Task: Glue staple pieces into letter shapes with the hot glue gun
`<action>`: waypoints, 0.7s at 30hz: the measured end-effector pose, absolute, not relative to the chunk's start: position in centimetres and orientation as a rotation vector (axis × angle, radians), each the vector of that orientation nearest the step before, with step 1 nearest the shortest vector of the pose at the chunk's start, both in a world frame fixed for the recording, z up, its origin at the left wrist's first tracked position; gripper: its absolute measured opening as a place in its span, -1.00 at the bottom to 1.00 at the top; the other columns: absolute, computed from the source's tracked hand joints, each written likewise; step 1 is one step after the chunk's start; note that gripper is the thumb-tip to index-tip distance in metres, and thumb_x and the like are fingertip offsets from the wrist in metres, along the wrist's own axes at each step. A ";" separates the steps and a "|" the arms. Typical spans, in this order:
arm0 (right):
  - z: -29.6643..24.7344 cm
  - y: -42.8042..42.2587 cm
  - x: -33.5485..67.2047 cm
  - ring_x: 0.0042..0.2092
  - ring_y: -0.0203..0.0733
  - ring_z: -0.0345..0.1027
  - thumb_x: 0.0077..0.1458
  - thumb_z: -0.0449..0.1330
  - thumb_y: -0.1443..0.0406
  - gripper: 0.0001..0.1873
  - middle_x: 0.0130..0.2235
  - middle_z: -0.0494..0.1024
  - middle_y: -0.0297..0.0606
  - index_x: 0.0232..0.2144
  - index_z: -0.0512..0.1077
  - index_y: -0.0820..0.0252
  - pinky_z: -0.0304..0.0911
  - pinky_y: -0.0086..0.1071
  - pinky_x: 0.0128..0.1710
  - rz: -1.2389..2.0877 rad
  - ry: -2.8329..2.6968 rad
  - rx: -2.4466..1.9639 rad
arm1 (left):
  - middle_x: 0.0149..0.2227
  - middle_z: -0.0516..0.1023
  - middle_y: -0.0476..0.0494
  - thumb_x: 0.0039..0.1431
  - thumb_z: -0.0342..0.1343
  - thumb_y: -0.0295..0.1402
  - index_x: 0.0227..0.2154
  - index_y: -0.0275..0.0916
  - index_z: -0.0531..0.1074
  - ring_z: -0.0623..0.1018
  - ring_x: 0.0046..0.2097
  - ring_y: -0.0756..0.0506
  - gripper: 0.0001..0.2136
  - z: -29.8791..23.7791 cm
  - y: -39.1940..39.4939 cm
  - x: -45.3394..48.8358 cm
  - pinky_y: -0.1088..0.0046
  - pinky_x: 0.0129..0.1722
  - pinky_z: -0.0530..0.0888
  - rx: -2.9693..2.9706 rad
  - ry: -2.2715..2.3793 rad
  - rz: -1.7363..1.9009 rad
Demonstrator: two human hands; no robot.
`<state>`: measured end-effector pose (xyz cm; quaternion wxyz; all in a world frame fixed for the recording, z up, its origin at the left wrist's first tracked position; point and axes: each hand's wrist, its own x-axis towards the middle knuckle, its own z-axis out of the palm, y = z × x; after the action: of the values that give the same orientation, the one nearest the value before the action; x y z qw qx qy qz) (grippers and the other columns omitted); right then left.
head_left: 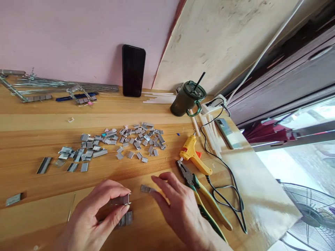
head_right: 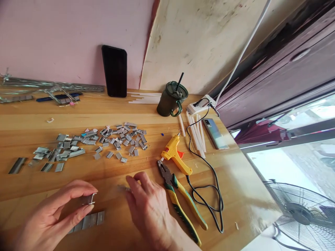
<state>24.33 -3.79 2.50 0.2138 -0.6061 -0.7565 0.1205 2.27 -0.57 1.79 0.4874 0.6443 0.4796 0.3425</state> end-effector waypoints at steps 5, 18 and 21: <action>3.6 -4.5 29.7 -0.28 -0.13 0.52 0.25 0.06 0.23 -0.78 -0.21 0.57 -0.20 -0.19 0.49 0.14 0.41 -0.33 -0.33 0.077 -1.943 -1.988 | -0.27 0.60 0.09 0.01 0.29 -0.18 -0.30 0.11 0.58 0.59 -0.26 0.01 -0.85 1.6 -1.1 2.6 0.79 -0.27 0.49 1.369 1.239 0.908; 1.5 0.1 35.8 -0.08 0.11 0.43 0.13 0.10 0.19 -0.69 -0.09 0.52 -0.07 -0.13 0.46 0.19 0.38 -0.13 -0.19 0.029 -1.899 -2.379 | -0.28 0.58 -0.01 -0.13 0.33 0.00 -0.44 -0.03 0.60 0.56 -0.22 -0.07 -0.74 1.7 -1.1 2.8 0.69 -0.26 0.49 1.152 1.295 0.887; 1.2 0.4 36.3 -0.13 0.09 0.45 0.11 0.11 0.14 -0.70 -0.13 0.53 -0.09 -0.20 0.48 0.18 0.37 -0.14 -0.21 0.073 -1.883 -2.348 | -0.31 0.61 -0.06 -0.08 0.31 -0.03 -0.35 -0.08 0.60 0.58 -0.28 -0.10 -0.71 1.4 -0.5 1.9 0.57 -0.30 0.53 1.094 1.232 0.744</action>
<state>36.25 0.39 1.23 0.0656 -0.7782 -0.6241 0.0241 1.88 -0.48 1.40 0.6185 0.4755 0.5356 0.3232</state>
